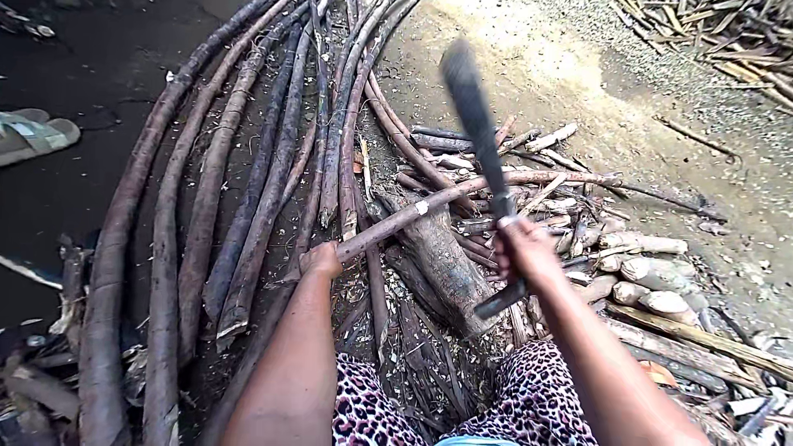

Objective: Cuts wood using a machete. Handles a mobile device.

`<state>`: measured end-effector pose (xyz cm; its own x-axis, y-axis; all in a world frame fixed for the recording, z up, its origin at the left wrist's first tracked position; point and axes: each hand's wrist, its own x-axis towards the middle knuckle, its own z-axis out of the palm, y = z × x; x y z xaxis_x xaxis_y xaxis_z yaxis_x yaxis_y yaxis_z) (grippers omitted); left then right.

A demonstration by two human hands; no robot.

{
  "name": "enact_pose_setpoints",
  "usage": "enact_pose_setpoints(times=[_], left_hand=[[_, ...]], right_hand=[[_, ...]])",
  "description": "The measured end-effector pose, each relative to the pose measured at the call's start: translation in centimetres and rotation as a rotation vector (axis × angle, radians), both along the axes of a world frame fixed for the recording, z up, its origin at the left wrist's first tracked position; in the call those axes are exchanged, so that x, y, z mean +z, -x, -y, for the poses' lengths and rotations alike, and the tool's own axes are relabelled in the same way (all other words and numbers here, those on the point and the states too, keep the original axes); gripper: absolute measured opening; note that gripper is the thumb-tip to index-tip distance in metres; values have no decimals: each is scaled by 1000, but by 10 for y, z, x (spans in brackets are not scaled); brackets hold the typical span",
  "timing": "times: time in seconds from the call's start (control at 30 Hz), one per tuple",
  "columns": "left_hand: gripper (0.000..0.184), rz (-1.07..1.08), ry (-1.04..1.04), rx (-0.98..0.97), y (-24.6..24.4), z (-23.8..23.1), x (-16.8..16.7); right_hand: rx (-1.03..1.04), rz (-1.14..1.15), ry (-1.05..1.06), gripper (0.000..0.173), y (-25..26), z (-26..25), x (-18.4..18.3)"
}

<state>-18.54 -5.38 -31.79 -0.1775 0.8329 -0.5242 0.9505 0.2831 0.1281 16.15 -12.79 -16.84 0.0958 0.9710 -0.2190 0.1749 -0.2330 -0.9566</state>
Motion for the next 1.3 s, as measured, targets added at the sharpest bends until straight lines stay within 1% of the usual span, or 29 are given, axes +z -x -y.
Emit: enact_pose_setpoints(times=[0.1,0.17,0.2,0.23,0.27,0.3,0.33,0.37,0.4,0.43,0.47,0.5,0.53,0.57,0.63,0.67,0.7,0.73,0.77,0.8,0.87,0.9,0.93,0.97,1.03,1.13,1.23,1.3], left_hand=[[43,-6,14,-2,-1,-1,4],[42,-7,15,2,-1,-1,5],[42,-6,11,5,-1,-1,5],[41,-6,7,6,0,0,4],[41,-9,2,4,0,1,2],[41,-11,-4,6,-1,2,3],[41,-11,-8,12,-1,1,5],[41,-10,-6,18,-1,1,6],[42,-6,-1,22,-1,2,6],[43,1,11,24,-1,3,4],[45,7,29,20,0,4,3],[46,1,23,25,1,6,3],[46,-5,0,43,2,9,4],[48,-13,-22,61,3,11,7],[49,-19,-39,74,1,10,7],[48,-17,-33,70,0,10,6],[45,-13,-27,63,1,9,4],[45,3,-30,67,2,9,4],[48,23,-44,81,3,8,6],[52,47,-59,103,1,8,9],[58,47,-90,124,-5,9,14],[60,23,-93,127,-9,9,14],[60,1,-91,129,-12,8,14],[59,-15,-97,127,-14,8,15],[58,-25,-106,98,-15,12,23],[53,-59,-134,37,-13,14,55],[50,-68,-132,2,-9,14,73],[51,-91,-90,-26,-7,8,72]], right_hand=[[-119,-43,-586,27,-23,-15,60],[-234,-76,-891,30,-26,-33,95],[-298,-121,-1019,32,-24,-45,105],[-361,-163,-1098,34,-20,-55,106],[-410,-137,-1094,37,-13,-59,95],[-422,-33,-999,39,-3,-54,68],[-400,108,-795,42,10,-44,27],[-301,228,-503,44,23,-29,-26],[-142,273,-183,43,35,-14,-74],[1,269,124,42,46,-4,-107],[87,220,368,38,56,-1,-125],[116,114,530,36,62,-2,-125],[112,-14,620,35,65,-4,-116],[95,-159,666,36,65,-7,-104],[69,-418,722,38,57,-13,-84],[65,-507,736,39,53,-15,-82],[68,-554,737,41,51,-15,-85],[83,-546,719,42,49,-15,-90],[104,-456,682,41,47,-14,-98],[134,-262,616,39,46,-14,-107],[220,326,472,34,45,-16,-123],[268,538,462,37,45,-20,-123],[305,652,465,41,47,-23,-122],[314,687,457,42,48,-26,-120],[252,623,409,37,47,-25,-120],[170,469,295,34,37,-16,-118],[231,546,273,36,27,9,-118],[275,579,327,37,22,22,-124]])
